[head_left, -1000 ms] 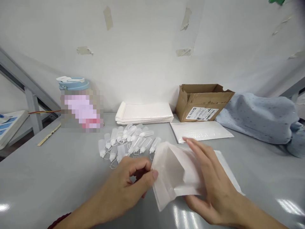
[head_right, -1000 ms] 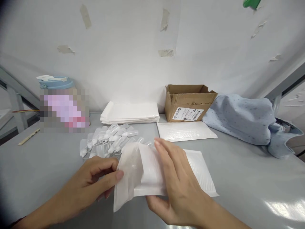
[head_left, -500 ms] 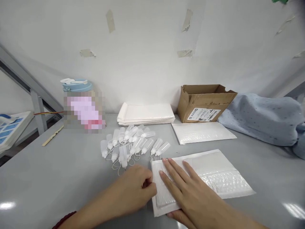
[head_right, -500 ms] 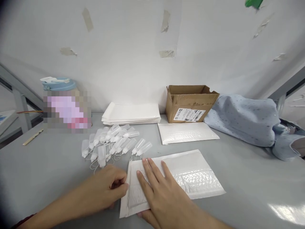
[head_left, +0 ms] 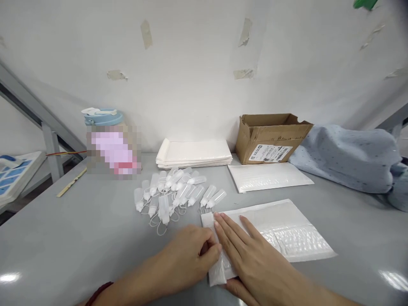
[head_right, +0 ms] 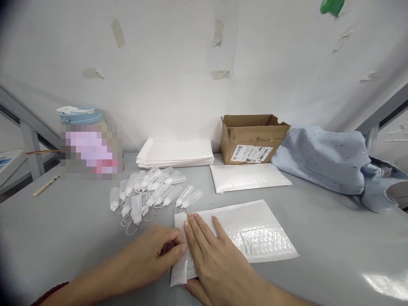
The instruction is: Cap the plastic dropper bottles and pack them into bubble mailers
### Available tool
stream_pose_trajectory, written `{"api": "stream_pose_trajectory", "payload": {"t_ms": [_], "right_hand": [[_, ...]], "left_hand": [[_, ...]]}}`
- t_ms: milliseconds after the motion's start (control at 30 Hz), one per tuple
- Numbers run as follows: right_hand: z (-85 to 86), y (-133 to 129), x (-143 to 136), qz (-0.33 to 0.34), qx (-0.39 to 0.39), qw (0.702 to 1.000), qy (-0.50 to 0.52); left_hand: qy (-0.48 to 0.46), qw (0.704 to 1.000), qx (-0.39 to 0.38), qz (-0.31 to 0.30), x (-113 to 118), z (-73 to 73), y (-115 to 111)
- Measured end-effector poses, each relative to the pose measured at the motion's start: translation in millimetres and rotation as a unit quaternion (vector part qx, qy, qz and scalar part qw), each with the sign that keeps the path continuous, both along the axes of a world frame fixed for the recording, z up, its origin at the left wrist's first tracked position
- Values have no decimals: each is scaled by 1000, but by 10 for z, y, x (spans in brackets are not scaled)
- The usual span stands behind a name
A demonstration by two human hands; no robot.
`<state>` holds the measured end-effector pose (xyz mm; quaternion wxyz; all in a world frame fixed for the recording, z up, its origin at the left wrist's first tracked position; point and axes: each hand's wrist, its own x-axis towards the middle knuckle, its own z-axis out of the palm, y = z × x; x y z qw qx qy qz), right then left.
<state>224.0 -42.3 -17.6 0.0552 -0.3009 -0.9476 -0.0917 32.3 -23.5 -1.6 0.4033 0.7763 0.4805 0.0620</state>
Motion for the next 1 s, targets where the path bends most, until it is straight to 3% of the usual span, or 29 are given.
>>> {"api": "stream_pose_trajectory", "payload": {"t_ms": [233, 300, 367, 500, 667, 800, 1000], "right_hand": [[-25, -54, -68, 9, 34, 999, 8], [-27, -41, -74, 13, 34, 999, -1], [-27, -31, -74, 16, 29, 999, -10], [-25, -32, -80, 7, 22, 1000, -9], [-65, -43, -91, 3, 38, 999, 0], [-117, -35, -90, 7, 76, 997, 14], [-137, -27, -87, 6, 101, 995, 21]], "left_hand": [[33, 997, 28, -57, -53, 50, -61], [57, 993, 70, -75, -52, 41, -66], [71, 981, 159, -89, -52, 12, -64], [82, 922, 367, -96, -66, -110, -52], [117, 838, 513, -143, -67, -247, -81], [150, 787, 573, -172, -28, -284, -150], [170, 761, 598, -187, -30, -399, -279]]}}
